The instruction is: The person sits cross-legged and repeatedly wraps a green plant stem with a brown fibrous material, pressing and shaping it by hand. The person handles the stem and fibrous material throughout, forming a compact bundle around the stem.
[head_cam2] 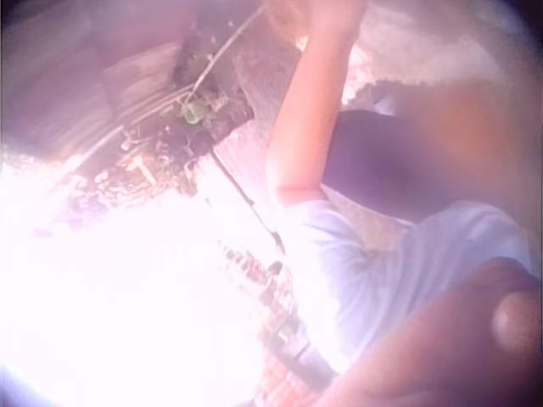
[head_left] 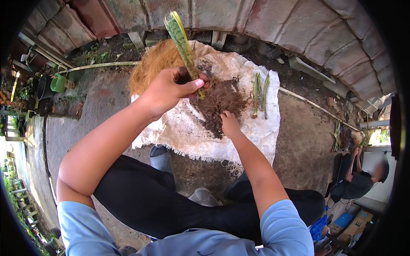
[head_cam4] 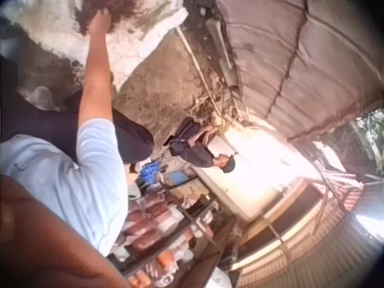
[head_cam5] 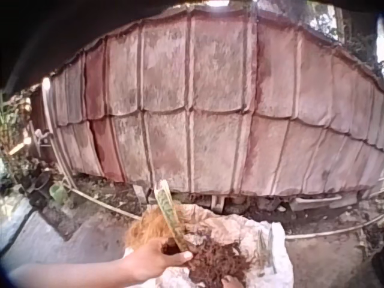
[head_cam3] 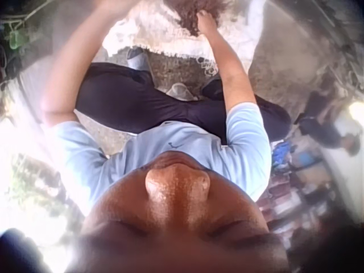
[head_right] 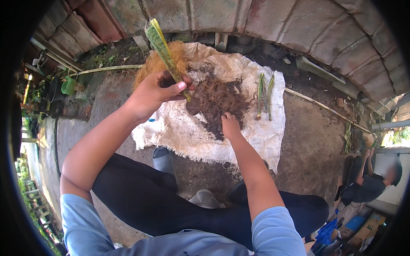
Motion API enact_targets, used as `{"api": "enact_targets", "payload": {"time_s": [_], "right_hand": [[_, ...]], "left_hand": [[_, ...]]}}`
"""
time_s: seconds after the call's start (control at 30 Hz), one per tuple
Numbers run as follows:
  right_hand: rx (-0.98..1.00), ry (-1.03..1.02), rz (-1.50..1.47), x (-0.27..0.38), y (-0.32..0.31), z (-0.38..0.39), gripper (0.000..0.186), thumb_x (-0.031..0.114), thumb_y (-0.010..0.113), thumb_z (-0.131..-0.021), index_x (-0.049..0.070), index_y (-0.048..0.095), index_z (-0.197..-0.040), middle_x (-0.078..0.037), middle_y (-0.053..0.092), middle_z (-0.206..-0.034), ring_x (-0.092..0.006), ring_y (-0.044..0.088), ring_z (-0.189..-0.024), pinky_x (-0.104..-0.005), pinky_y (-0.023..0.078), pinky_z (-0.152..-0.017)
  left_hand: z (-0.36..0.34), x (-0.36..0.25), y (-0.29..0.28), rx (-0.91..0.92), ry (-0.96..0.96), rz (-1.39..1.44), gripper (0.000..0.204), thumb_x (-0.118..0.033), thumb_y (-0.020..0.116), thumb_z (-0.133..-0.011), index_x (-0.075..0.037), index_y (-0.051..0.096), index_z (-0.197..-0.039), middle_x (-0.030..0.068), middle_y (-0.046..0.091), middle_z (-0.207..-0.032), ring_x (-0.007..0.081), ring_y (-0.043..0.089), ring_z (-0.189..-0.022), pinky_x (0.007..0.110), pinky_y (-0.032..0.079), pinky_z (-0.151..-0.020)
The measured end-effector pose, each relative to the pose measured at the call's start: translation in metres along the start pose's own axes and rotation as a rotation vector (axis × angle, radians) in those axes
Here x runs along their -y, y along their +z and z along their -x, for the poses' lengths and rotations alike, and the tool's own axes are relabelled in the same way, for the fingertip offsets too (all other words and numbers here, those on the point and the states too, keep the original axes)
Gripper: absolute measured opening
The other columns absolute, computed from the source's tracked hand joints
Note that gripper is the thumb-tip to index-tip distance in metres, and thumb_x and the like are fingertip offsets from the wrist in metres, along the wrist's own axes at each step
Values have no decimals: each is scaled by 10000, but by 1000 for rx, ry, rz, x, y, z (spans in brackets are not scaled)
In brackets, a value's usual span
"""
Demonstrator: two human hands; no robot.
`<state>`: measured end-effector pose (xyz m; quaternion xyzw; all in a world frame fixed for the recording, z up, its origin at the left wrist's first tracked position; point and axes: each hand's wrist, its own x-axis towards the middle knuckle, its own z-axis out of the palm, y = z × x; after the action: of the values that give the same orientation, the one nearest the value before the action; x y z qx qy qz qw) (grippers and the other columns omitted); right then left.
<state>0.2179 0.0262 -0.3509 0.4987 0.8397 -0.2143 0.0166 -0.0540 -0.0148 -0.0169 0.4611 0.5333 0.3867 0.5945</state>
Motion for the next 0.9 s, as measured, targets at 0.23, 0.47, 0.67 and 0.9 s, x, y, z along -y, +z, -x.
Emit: {"api": "enact_targets", "payload": {"time_s": [0.23, 0.47, 0.67, 0.9], "right_hand": [[109, 97, 182, 1, 4, 0, 309, 104, 624, -921, 51, 635, -1225, -141, 526, -1288, -336, 504, -1244, -489, 475, -997], [77, 33, 130, 2, 1, 26, 361, 181, 766, -872, 53, 624, -1178, -136, 501, -1258, -352, 484, -1198, -489, 467, -961], [-25, 28, -232, -8, -26, 10, 331, 135, 827, -821, 64, 592, -1044, -162, 586, -1100, -375, 595, -1018, -458, 496, -881], [111, -48, -274, 4, -126, -13, 385, 252, 841, -829, 98, 705, -1154, -181, 708, -1127, -322, 682, -1078, -423, 525, -907]], "left_hand": [[4, -2, -2, -44, -33, 19, 375, -265, 669, -1012, 41, 645, -1226, 103, 704, -1161, 161, 662, -1035, 325, 561, -906], [-4, 5, -2, -84, -77, 43, 353, -336, 525, -1081, -51, 565, -1287, 89, 650, -1189, 175, 648, -1072, 347, 587, -875], [-18, -7, 9, -29, -111, 199, 430, -369, 438, -1109, -100, 324, -1424, 109, 676, -1176, 200, 649, -1034, 384, 577, -828], [-36, -8, 32, 86, 0, 214, 488, -161, 554, -1061, -169, 223, -1420, 179, 652, -1197, 287, 675, -1068, 478, 620, -827]]}}
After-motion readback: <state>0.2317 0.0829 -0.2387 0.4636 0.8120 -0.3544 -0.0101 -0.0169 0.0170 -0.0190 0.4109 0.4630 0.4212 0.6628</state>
